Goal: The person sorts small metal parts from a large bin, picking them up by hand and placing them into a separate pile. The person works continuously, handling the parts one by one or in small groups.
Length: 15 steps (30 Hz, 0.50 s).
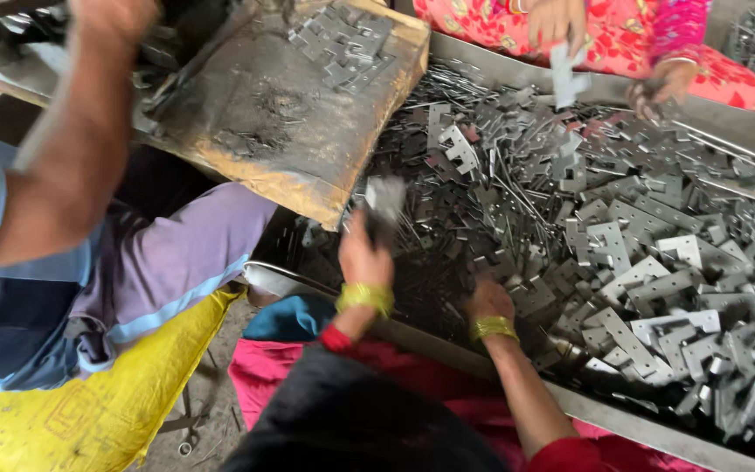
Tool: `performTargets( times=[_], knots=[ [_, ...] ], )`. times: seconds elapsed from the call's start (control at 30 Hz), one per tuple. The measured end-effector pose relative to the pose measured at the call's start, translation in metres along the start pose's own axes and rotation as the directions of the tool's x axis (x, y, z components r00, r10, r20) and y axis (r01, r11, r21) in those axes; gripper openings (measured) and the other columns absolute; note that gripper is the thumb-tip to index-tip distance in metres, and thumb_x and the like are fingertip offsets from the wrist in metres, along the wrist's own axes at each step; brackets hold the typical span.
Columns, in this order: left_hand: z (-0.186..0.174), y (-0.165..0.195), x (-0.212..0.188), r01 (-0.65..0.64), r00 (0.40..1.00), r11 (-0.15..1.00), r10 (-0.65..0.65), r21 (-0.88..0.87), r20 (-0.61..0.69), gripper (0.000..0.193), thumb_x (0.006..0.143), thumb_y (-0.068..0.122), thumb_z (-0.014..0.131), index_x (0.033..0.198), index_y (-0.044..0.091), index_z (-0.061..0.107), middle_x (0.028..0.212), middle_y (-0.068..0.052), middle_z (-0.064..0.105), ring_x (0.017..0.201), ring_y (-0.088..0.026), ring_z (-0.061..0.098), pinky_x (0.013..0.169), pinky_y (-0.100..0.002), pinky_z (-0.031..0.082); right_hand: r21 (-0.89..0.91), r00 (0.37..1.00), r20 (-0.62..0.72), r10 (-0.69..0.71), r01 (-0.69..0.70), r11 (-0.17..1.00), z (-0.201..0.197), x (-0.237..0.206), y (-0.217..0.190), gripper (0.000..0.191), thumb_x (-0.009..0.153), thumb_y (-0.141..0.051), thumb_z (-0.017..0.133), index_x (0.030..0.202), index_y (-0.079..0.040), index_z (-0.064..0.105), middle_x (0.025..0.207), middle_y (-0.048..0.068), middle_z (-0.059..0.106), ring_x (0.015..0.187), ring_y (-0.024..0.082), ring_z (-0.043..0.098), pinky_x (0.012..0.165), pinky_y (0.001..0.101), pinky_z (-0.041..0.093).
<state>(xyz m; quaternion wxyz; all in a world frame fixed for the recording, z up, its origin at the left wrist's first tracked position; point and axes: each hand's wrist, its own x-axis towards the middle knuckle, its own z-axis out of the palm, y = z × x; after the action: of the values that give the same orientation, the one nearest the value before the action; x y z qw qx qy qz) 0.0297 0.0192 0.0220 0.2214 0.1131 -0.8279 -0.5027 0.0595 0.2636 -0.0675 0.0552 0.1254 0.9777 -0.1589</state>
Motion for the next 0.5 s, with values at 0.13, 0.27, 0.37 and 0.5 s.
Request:
performTargets(
  times=[0.13,0.27,0.37,0.5],
  knots=[
    [-0.012,0.019,0.133,0.033,0.999,0.934,-0.033,0.356,-0.006,0.054,0.089,0.006,0.065,0.142,0.006,0.054,0.118,-0.026,0.068,0.114,-0.044,0.062,0.099,-0.052,0.048,0.404,0.964,-0.260,0.062,0.050,0.913,-0.033,-0.021,0.049,0.070,0.075,-0.013,0.082,0.138,-0.002,0.053,0.113,0.026,0.068,0.099,0.042,0.069,0.086,0.0498,0.056],
    [-0.021,0.015,0.191,0.043,0.990,0.829,0.039,0.557,-0.134,0.067,0.082,0.023,0.072,0.142,0.005,0.048,0.136,-0.024,0.056,0.131,-0.046,0.050,0.103,-0.059,0.038,0.923,0.867,0.339,0.366,-0.230,-0.308,-0.057,-0.022,0.072,0.054,0.085,-0.008,0.074,0.136,-0.005,0.058,0.126,0.013,0.066,0.106,0.029,0.068,0.089,0.0454,0.060],
    [-0.030,0.004,0.132,-0.105,0.982,0.864,0.169,0.492,-0.086,0.079,0.088,0.012,0.066,0.162,0.008,0.038,0.147,-0.028,0.043,0.136,-0.051,0.040,0.111,-0.063,0.035,0.932,0.999,-0.001,0.036,0.014,-0.362,-0.058,-0.001,0.055,0.044,0.090,-0.002,0.066,0.133,0.002,0.062,0.124,0.015,0.069,0.113,0.027,0.072,0.094,0.0416,0.062],
    [-0.063,-0.001,0.018,-0.240,0.965,0.848,0.156,0.473,0.210,0.055,0.088,0.021,0.069,0.140,0.011,0.054,0.144,-0.022,0.048,0.133,-0.050,0.043,0.107,-0.067,0.032,0.995,0.976,-0.091,-0.196,0.099,0.031,-0.038,0.042,-0.006,0.032,0.095,-0.010,0.065,0.124,-0.001,0.075,0.118,0.023,0.074,0.102,0.030,0.075,0.092,0.0411,0.062]
  ],
)
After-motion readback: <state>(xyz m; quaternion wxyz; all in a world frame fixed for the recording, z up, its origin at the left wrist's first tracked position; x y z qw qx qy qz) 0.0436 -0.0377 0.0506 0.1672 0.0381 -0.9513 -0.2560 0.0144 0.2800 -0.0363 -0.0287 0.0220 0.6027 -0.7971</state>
